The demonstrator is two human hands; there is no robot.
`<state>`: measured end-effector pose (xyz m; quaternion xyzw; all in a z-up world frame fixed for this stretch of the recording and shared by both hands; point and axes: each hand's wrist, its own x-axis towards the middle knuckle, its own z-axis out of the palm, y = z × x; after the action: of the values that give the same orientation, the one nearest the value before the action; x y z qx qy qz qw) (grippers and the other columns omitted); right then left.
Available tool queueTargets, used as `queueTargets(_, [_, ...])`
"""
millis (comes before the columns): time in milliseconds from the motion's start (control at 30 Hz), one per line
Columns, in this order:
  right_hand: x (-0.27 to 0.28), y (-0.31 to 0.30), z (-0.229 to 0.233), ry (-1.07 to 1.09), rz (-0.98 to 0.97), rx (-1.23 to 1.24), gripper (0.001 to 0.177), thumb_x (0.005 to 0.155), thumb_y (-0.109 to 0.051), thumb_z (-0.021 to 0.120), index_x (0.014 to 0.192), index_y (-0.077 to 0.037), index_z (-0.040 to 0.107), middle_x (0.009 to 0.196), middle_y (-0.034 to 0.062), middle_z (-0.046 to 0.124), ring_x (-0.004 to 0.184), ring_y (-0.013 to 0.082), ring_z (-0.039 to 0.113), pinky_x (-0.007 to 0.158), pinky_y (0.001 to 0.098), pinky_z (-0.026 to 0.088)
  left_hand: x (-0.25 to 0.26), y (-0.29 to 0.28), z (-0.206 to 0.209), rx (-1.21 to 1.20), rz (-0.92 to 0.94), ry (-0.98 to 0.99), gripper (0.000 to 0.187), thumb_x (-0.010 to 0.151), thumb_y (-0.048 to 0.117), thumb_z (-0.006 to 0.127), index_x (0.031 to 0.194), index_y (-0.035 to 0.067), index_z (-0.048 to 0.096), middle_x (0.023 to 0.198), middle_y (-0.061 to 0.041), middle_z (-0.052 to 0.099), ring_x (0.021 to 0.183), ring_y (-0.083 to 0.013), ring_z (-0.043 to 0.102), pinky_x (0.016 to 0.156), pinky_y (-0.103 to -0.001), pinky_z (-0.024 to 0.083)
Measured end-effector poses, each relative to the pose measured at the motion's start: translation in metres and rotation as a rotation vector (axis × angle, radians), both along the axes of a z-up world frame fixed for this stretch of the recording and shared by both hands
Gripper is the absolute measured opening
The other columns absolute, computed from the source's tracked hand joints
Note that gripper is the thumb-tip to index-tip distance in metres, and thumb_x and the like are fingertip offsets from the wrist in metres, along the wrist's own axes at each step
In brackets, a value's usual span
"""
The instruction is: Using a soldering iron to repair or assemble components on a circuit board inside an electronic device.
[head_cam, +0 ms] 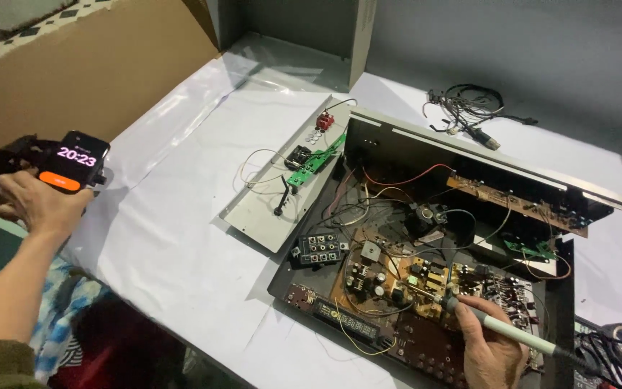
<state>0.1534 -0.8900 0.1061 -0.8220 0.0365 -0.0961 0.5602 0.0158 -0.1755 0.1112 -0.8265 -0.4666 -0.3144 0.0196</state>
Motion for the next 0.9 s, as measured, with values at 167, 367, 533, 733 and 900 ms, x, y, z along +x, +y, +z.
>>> queueTargets(167, [0.0,0.004,-0.003,0.0,-0.078,-0.127,0.009,0.098,-0.016,0.076,0.1,-0.009,0.08,0.098,0.0057,0.074,0.091,0.0215,0.065,0.087,0.0328,0.052,-0.009,-0.006,0.006,0.231,0.022,0.072,0.087,0.062,0.042,0.087,0.121,-0.011,0.051,0.125,-0.025,0.041,0.114,-0.0456,0.044,0.087,-0.059,0.034])
queueTargets(367, [-0.004,0.006,-0.007,-0.099,-0.003,0.048,0.01,0.106,-0.01,0.071,0.111,-0.002,0.073,0.105,0.0135,0.071,0.095,0.0266,0.07,0.089,0.034,0.062,0.012,-0.025,0.073,0.124,-0.087,-0.153,0.108,0.071,0.042,0.101,0.151,-0.006,0.046,0.146,-0.05,0.029,0.136,-0.0604,0.025,0.101,-0.074,0.014])
queueTargets(533, [-0.008,0.012,0.005,-0.076,-0.037,-0.039,0.01,0.106,-0.013,0.072,0.112,-0.005,0.074,0.109,0.0125,0.072,0.1,0.0277,0.07,0.092,0.0365,0.062,0.028,0.004,0.089,0.206,-0.317,-0.451,0.088,0.094,0.003,0.098,0.155,-0.005,0.036,0.156,-0.039,0.016,0.144,-0.0453,0.002,0.121,-0.064,0.008])
queueTargets(733, [-0.003,0.007,-0.005,-0.139,0.024,-0.002,0.011,0.107,-0.009,0.07,0.113,0.0,0.073,0.109,0.0149,0.071,0.098,0.0282,0.07,0.09,0.0379,0.062,0.033,-0.056,0.146,0.685,-0.616,-0.496,0.068,0.077,-0.019,0.096,0.12,-0.013,0.043,0.124,-0.024,0.036,0.106,-0.0434,0.043,0.093,-0.058,0.05])
queueTargets(900, [0.002,0.001,-0.015,-0.109,0.018,0.029,0.01,0.106,-0.009,0.07,0.113,-0.003,0.073,0.111,0.0141,0.07,0.096,0.0282,0.069,0.09,0.0373,0.062,0.037,-0.049,0.139,0.727,-0.287,-0.39,0.082,0.08,0.028,0.12,0.116,-0.004,0.054,0.118,-0.019,0.046,0.097,-0.0391,0.047,0.081,-0.053,0.039])
